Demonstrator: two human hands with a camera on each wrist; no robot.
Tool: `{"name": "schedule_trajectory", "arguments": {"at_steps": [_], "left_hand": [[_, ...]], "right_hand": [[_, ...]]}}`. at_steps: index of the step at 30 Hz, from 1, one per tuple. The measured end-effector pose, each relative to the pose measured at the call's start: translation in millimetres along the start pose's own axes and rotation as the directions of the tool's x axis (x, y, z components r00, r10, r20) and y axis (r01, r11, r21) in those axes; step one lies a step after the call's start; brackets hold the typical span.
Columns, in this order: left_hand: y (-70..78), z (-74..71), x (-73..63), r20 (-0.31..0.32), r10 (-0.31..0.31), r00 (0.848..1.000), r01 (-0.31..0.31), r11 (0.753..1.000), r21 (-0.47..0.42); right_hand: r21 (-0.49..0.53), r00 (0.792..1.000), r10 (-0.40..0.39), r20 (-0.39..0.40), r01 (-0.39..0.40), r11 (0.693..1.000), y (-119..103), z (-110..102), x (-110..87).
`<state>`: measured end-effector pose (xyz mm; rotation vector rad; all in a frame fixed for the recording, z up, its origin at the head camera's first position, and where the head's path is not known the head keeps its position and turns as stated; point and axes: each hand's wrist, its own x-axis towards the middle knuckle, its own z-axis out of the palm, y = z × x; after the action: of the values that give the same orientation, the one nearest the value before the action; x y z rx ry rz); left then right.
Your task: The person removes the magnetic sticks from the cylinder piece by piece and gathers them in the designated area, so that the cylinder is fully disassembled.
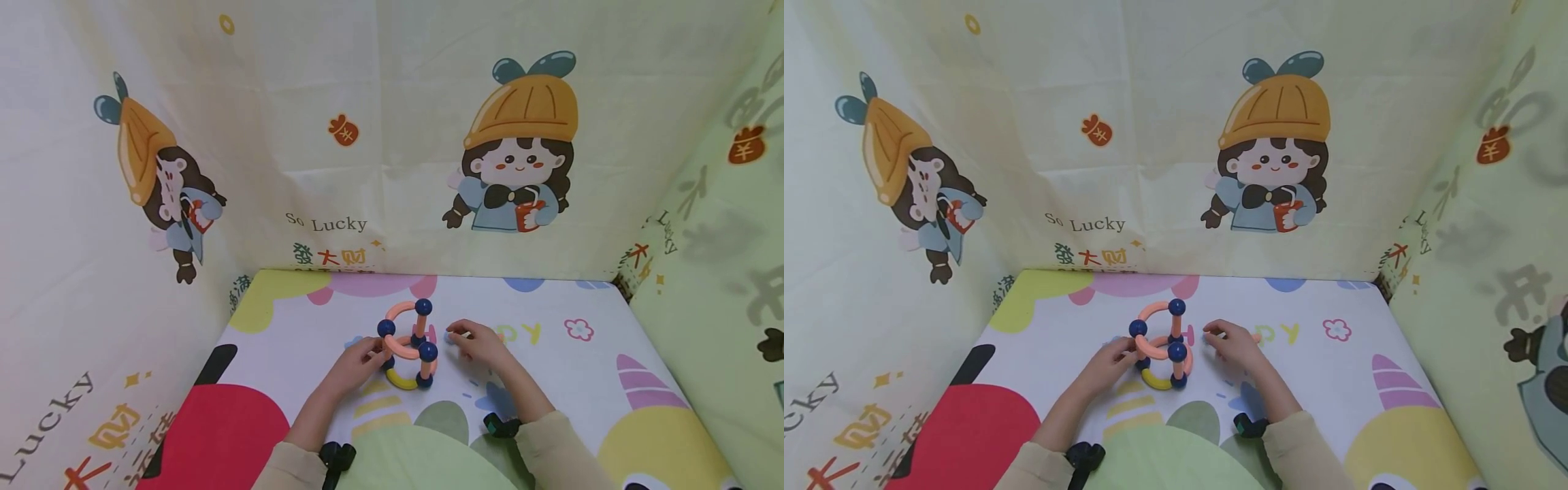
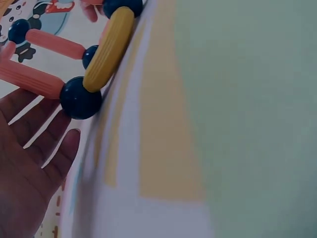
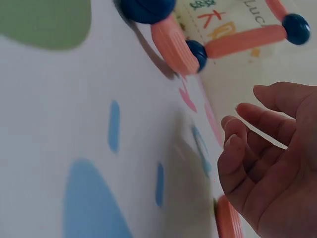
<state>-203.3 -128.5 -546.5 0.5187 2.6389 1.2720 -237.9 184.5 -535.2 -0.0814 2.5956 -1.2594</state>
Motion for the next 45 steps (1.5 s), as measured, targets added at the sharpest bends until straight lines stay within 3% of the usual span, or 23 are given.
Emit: {"name": "schedule_trajectory", "arguments": {"at_steps": [3, 6, 14, 26, 45], "left_hand": [[-3.5, 4.5, 0.0, -0.003, -0.06, 0.998, 0.06, 0.998, 0.008], [-6.1, 7.9, 0.4, -0.021, -0.082, 0.996, 0.082, 0.997, 0.013], [-11.8, 12.0, 3.4, -0.034, -0.063, 0.997, 0.065, 0.997, 0.039], [-13.4, 13.6, 4.1, -0.016, -0.053, 0.998, 0.053, 0.997, 0.059], [-12.4, 13.6, 9.2, -0.024, -0.046, 0.999, 0.047, 0.997, 0.065]], "right_hand": [[-0.008, 0.999, -0.007, 0.031, 0.007, 1.0, -5.4, 11.4, 5.6], [-0.01, 0.999, 0.004, 0.045, -0.004, 1.0, -9.8, 19.7, 10.1], [0.02, 0.995, -0.007, 0.098, 0.005, 1.0, -14.8, 29.3, 18.2], [-0.025, 0.983, -0.124, 0.138, 0.128, 0.991, -19.0, 38.1, 28.9], [-0.04, 0.987, -0.117, 0.11, 0.122, 0.992, -14.6, 37.8, 23.0]]}}
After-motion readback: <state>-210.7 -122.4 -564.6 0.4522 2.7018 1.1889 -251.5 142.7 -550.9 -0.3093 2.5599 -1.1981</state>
